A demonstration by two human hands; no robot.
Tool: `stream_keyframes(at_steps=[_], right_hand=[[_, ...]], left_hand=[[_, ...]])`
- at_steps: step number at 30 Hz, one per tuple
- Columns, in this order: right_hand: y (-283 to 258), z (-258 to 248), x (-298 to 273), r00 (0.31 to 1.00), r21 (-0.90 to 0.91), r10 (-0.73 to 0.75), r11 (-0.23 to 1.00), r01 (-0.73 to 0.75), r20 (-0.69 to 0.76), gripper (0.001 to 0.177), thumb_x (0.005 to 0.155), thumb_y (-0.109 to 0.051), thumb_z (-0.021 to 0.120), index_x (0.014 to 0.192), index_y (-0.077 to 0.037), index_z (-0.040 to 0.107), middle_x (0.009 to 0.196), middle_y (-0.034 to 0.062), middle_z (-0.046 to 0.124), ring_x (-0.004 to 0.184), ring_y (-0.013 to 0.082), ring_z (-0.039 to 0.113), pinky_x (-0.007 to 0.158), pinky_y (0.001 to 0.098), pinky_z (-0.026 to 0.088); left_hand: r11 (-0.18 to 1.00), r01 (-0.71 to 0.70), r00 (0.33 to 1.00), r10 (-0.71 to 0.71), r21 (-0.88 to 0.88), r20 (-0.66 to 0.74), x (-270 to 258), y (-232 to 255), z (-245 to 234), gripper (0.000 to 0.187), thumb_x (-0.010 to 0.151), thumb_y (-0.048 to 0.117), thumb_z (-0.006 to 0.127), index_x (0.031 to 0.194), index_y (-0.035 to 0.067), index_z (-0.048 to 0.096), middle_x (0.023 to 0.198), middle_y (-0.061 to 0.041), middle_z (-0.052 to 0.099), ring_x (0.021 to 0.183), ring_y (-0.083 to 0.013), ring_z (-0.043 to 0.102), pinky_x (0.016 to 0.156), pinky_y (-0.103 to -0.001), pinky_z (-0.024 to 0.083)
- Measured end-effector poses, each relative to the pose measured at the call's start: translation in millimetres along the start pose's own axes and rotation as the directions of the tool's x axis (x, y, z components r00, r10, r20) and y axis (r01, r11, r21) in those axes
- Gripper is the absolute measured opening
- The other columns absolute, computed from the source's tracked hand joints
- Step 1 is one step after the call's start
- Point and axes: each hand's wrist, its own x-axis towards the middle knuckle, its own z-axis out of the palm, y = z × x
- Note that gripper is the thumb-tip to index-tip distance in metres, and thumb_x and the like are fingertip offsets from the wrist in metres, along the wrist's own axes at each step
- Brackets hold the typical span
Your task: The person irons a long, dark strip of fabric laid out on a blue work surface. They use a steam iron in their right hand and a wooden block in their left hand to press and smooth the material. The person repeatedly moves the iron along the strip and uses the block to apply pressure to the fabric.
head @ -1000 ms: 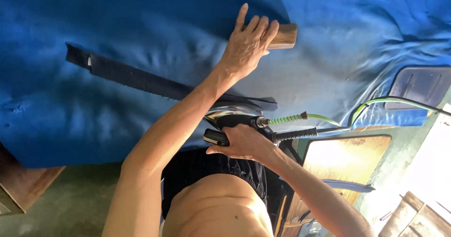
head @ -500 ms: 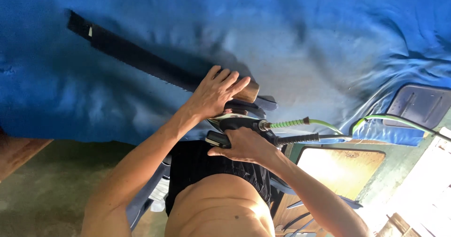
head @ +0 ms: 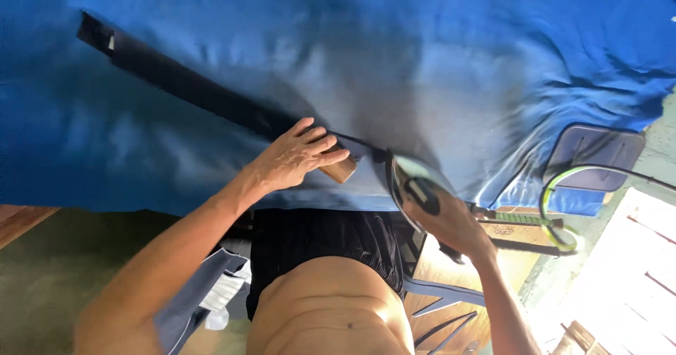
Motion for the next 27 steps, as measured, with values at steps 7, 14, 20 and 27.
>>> stream_keyframes(at_steps=[7,14,20,27], right_hand=[[-34.5,-12.3,11.9,0.99,0.011,-0.088,0.996,0.09,-0.111,0.086,0.078,-0.08,0.056,0.109,-0.002,0.071,0.104,0.0218,0.076,0.108,0.0383,0.071,0.088,0.0486,0.055],[-6.9,-9.0,66.9,0.966,0.054,-0.146,0.986,0.161,-0.214,0.079,0.078,-0.085,0.061,0.085,-0.007,0.068,0.08,0.014,0.073,0.087,0.0323,0.075,0.071,0.0436,0.055],[-17.4,-16.0,70.5,0.947,0.065,-0.158,0.981,0.183,-0.279,0.074,0.078,-0.082,0.067,0.081,-0.008,0.064,0.075,0.0141,0.07,0.082,0.0316,0.072,0.07,0.0416,0.053],[-39.5,-15.6,82.6,0.919,0.018,-0.246,0.964,0.264,-0.307,0.073,0.077,-0.081,0.068,0.074,-0.009,0.06,0.068,0.0122,0.065,0.075,0.0307,0.071,0.066,0.0419,0.051]], left_hand=[[0.997,0.017,0.993,-0.007,0.079,-0.117,47.9,-38.1,-24.4,0.091,0.068,0.016,0.09,0.149,0.024,0.051,0.121,-0.009,0.061,0.128,-0.0372,0.05,0.112,-0.061,0.034],[0.984,0.175,0.938,-0.153,0.043,-0.312,44.5,25.7,46.3,0.052,0.092,0.026,0.068,0.138,0.001,0.059,0.115,-0.019,0.061,0.107,-0.0392,0.057,0.108,-0.064,0.039],[0.945,0.264,0.912,-0.178,0.195,-0.371,31.8,53.4,74.5,0.04,0.104,0.024,0.053,0.142,0.013,0.056,0.118,-0.009,0.052,0.112,-0.0271,0.049,0.114,-0.053,0.039],[0.937,0.26,0.882,-0.132,0.234,-0.452,14.4,58.0,70.9,0.03,0.105,0.022,0.054,0.132,0.013,0.063,0.124,-0.008,0.055,0.121,-0.0268,0.052,0.117,-0.052,0.038]])
